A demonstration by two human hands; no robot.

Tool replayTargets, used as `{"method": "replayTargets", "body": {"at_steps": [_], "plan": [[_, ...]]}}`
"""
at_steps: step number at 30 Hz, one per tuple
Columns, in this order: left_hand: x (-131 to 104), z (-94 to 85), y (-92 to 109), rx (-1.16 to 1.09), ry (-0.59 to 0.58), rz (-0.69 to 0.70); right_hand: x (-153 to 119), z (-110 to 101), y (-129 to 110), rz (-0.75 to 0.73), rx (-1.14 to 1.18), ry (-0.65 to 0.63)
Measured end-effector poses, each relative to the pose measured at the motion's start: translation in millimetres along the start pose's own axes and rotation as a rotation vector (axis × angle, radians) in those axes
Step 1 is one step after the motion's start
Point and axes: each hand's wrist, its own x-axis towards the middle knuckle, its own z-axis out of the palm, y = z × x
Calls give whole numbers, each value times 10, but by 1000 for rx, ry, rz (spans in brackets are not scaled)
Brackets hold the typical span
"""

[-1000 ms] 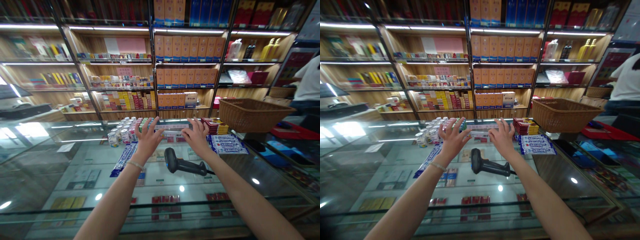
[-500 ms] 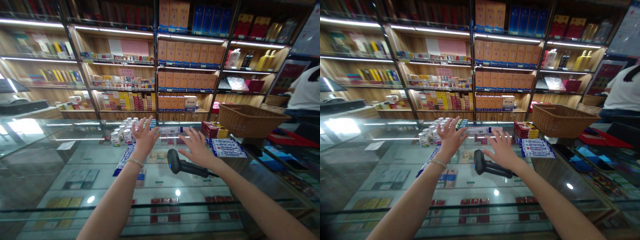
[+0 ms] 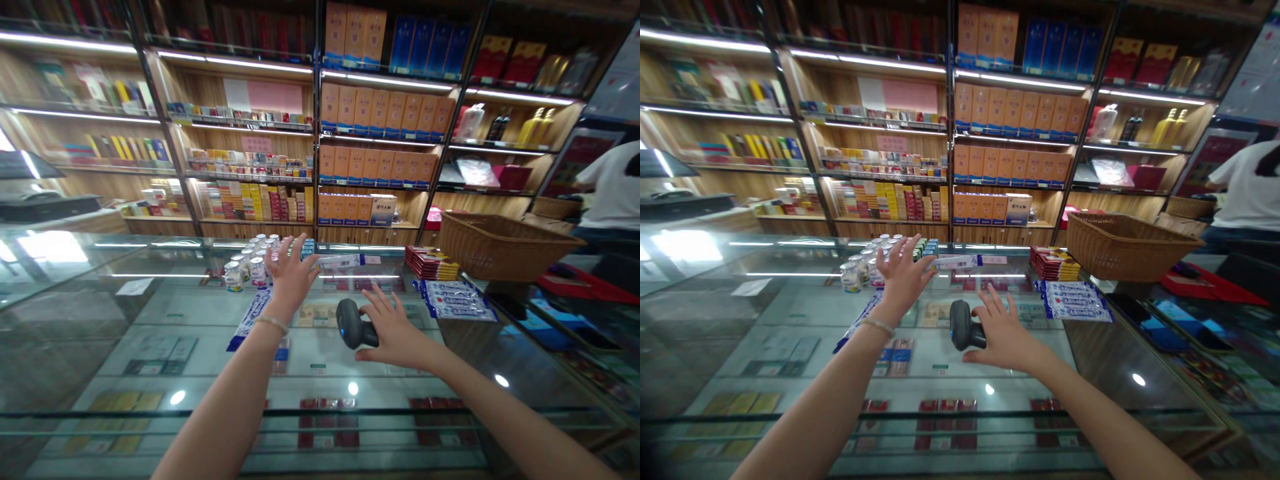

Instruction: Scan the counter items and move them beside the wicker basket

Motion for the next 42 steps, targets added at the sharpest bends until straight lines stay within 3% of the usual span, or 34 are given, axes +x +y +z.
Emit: {"method": "replayTargets", "body": {"at_steps": [8, 16, 21, 26, 36, 42], "plan": [[-15, 66, -30, -12, 36, 7, 99, -95, 142, -60, -25, 120], [-12, 61, -24, 29, 33, 2, 286, -363, 571, 167, 295, 191], [-17, 47, -1, 36, 26, 1, 172, -339, 464, 330, 589, 128], [-17, 31, 24, 22, 16, -6, 103, -308, 321, 269, 521, 222], [-17, 21, 32, 30, -13, -20, 96, -316, 229, 352, 323, 171], [-19, 20, 34, 0, -2, -30, 94, -256, 279, 297, 366, 282]]}}
